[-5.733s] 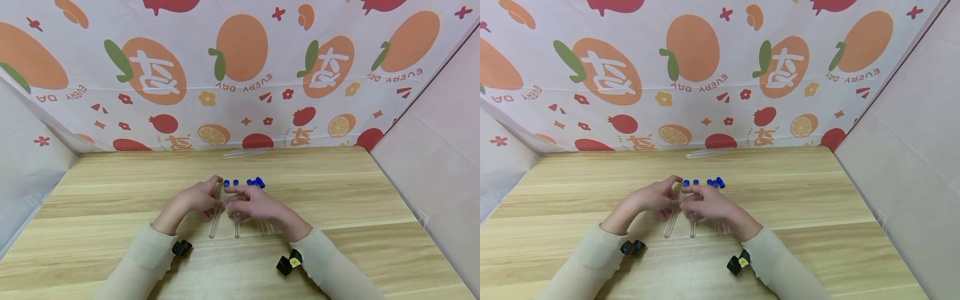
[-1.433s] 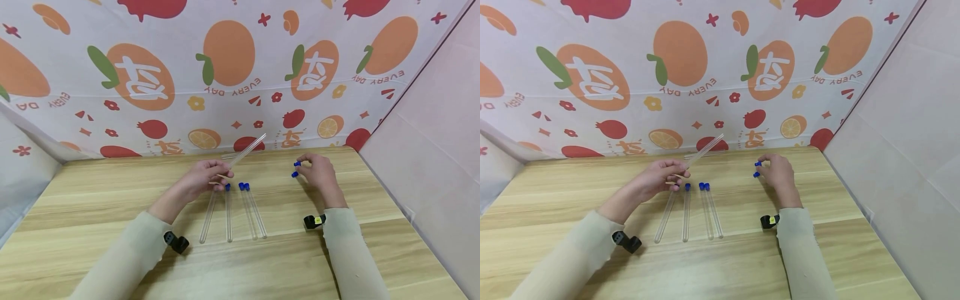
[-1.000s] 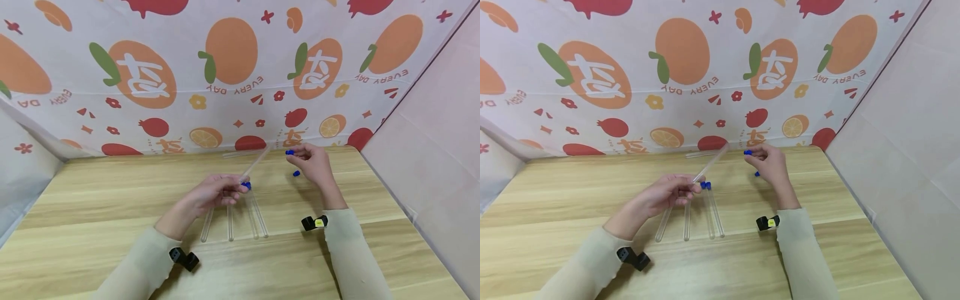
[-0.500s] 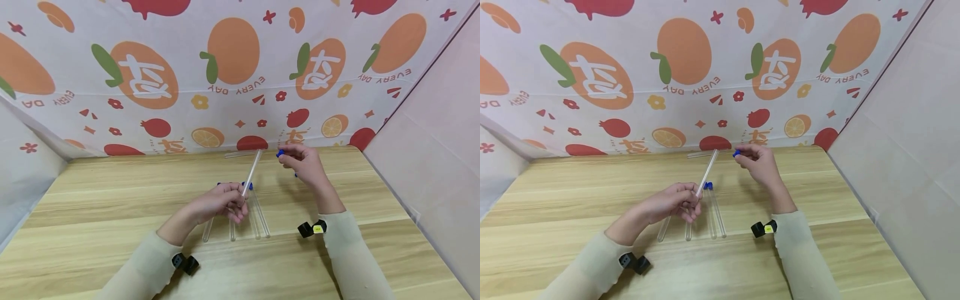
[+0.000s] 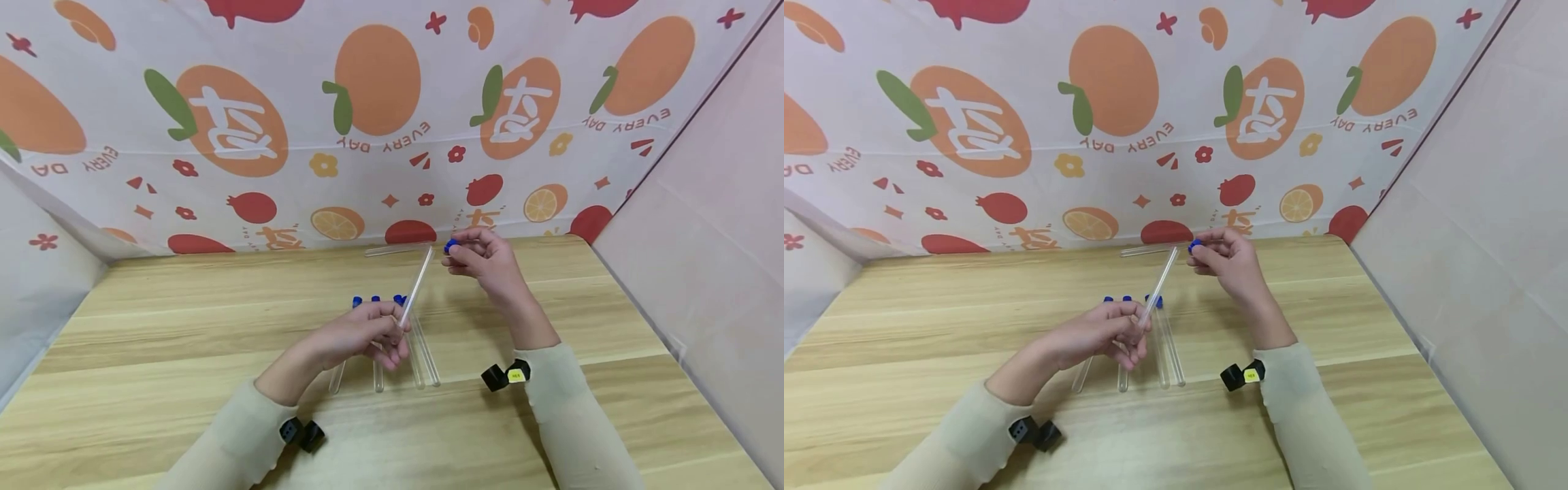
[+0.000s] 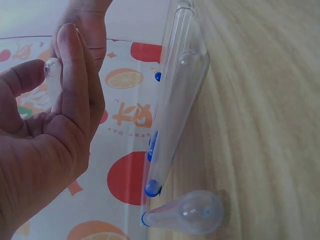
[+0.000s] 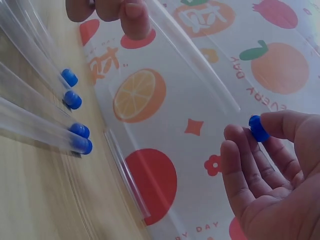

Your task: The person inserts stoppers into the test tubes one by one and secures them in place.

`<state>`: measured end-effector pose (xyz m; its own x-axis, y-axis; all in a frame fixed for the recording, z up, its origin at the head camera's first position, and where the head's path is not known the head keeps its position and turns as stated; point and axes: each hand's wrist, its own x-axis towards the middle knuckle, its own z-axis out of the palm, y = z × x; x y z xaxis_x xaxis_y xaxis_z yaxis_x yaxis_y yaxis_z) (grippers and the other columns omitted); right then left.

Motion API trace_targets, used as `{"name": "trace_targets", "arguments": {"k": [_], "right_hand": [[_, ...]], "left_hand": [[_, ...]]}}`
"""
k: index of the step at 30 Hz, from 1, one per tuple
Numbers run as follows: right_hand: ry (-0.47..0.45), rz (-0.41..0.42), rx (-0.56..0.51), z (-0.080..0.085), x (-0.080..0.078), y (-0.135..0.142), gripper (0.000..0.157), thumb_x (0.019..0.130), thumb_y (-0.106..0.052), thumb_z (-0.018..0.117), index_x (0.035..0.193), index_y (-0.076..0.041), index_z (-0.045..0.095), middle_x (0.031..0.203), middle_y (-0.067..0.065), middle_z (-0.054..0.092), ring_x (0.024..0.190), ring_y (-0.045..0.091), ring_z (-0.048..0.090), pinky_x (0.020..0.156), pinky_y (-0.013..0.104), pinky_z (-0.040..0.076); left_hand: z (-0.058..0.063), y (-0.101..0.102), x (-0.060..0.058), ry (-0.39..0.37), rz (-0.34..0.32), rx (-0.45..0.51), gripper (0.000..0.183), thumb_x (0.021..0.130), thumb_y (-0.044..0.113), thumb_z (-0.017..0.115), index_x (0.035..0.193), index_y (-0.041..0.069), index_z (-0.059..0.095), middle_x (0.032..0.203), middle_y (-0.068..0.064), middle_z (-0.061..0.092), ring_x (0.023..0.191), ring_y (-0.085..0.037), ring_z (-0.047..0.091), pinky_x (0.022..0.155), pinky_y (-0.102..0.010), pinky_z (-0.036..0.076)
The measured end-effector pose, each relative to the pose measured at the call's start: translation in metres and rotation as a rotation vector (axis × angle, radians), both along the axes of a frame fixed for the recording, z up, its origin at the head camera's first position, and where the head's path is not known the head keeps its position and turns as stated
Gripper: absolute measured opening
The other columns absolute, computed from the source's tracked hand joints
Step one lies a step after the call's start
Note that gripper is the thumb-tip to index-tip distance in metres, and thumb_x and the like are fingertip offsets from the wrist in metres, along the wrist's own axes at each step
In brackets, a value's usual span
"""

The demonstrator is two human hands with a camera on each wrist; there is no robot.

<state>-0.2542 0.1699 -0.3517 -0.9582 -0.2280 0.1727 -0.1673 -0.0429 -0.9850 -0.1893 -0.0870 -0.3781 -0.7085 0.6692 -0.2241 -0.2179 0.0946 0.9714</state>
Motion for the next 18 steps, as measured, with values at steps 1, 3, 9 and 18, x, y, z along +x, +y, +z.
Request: {"name": "trace_targets", "arguments": {"k": [1,3,9,18], "right_hand": [[-0.003,0.006,-0.007,0.0002,0.0007,-0.0011,0.026,0.098,-0.011,0.065,0.12,-0.001,0.058,0.103,0.009,0.07,0.089,0.021,0.073,0.082,0.036,0.06],[-0.012,0.019,-0.02,-0.0001,0.0017,-0.0028,0.025,0.098,-0.01,0.064,0.12,0.0,0.057,0.102,0.009,0.07,0.089,0.021,0.073,0.081,0.036,0.06],[-0.043,0.026,-0.037,-0.0014,0.0027,-0.0069,0.023,0.098,-0.009,0.064,0.118,-0.001,0.058,0.1,0.009,0.071,0.089,0.024,0.073,0.081,0.037,0.061],[-0.053,0.018,-0.055,-0.0031,0.0015,-0.0097,0.024,0.097,-0.01,0.065,0.118,0.0,0.059,0.096,0.007,0.07,0.084,0.019,0.07,0.08,0.036,0.061]], "left_hand": [[0.0001,0.0,0.0002,-0.001,-0.007,-0.002,0.014,0.095,0.009,0.048,0.106,0.002,0.054,0.085,-0.012,0.069,0.071,-0.019,0.067,0.067,-0.034,0.061],[0.0004,-0.0001,0.0008,-0.001,-0.024,-0.004,0.014,0.095,0.009,0.047,0.106,0.003,0.054,0.086,-0.012,0.069,0.07,-0.018,0.067,0.067,-0.034,0.061],[0.0,0.0006,0.002,0.015,-0.073,-0.011,0.02,0.096,0.008,0.046,0.11,-0.005,0.051,0.086,-0.012,0.069,0.07,-0.019,0.067,0.066,-0.034,0.061],[0.0008,0.0024,0.0044,0.012,-0.075,-0.016,0.02,0.093,0.007,0.047,0.11,-0.003,0.053,0.085,-0.013,0.068,0.069,-0.019,0.065,0.065,-0.036,0.061]]}}
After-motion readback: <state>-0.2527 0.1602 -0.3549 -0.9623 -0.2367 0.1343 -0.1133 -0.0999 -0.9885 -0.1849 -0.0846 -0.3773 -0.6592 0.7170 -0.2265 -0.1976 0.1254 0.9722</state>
